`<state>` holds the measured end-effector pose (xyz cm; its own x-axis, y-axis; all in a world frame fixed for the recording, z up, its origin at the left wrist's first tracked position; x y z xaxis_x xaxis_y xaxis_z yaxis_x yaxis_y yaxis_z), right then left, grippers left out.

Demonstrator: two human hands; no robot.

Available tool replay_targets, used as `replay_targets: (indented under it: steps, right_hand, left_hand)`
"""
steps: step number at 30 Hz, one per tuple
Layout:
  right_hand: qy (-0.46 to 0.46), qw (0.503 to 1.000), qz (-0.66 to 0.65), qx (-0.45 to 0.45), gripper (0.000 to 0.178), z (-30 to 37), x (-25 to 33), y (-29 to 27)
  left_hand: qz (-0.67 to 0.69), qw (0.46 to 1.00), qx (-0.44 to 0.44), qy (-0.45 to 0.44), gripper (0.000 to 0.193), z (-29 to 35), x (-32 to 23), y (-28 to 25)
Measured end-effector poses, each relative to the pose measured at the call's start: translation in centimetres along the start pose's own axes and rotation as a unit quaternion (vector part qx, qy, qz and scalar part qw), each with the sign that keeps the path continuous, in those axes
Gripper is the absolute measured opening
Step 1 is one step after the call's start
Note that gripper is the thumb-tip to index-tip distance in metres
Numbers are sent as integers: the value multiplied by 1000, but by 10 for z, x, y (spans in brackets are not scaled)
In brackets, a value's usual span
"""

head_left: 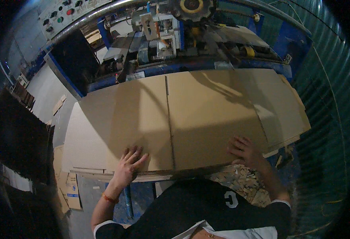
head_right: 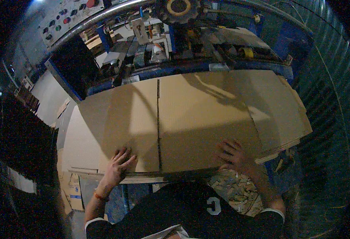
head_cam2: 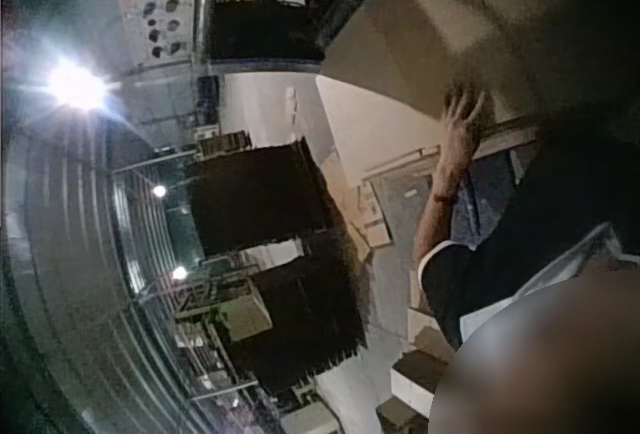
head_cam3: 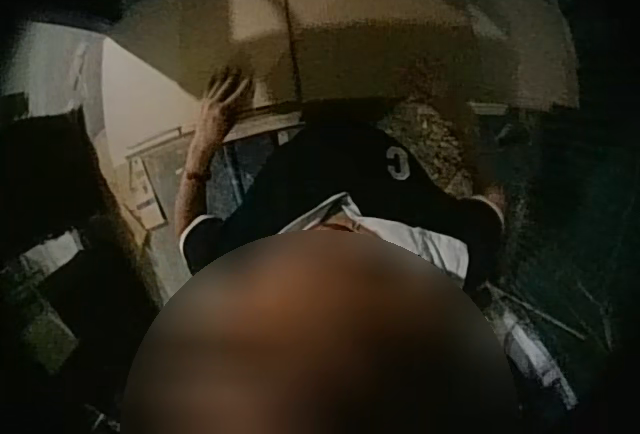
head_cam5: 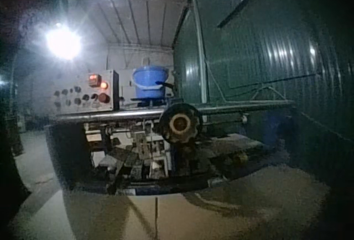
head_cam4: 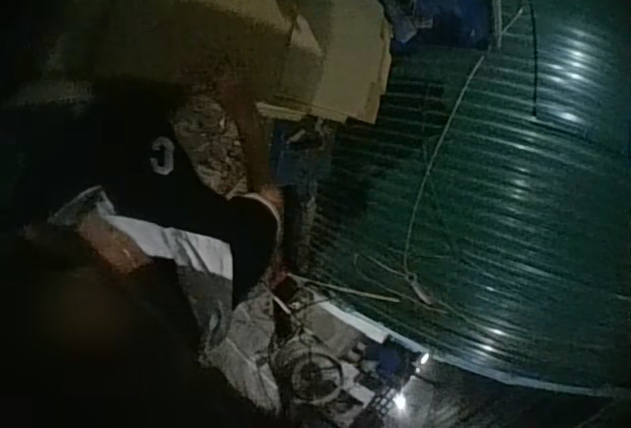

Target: The person repeatedly picks up flat cardboard sheets from a conveyor and places them onto a growing stack on a table. The hands align each sheet before setting it down, continuing the cycle throughout the clip.

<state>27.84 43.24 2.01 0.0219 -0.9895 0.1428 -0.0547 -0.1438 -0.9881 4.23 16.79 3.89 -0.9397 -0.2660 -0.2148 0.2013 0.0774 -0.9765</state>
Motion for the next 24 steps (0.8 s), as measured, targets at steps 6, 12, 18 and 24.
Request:
replay_targets:
  steps: [6,12,18,24]
  right_hand:
    - [241,915,-312,-85,53,14,-92,-6]
    - [495,764,-365,-196,40,13,-254,-5]
    - [324,917,-80,-220,40,-21,-287,-18]
    - [367,898,-101,-219,39,-21,-294,-6]
  left_hand:
    - [84,992,41,88,50,14,23,-5]
    - [417,804,-141,-399,45,-35,260,4]
    - [222,859,-206,-412,49,-79,268,-3]
    - [110,893,-218,-377,43,-90,229,-8]
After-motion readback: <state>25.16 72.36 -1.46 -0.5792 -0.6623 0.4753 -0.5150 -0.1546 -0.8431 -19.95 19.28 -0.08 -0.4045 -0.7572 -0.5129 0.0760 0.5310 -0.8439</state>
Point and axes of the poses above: each hand's wrist, its own z-axis away from the middle knuckle, its own y-axis out of the palm, x = y × z, the point moved 9 cm from there along -z, towards the middle knuckle, and after that the axes turned 5 degrees about x, right-handed, at the moved point
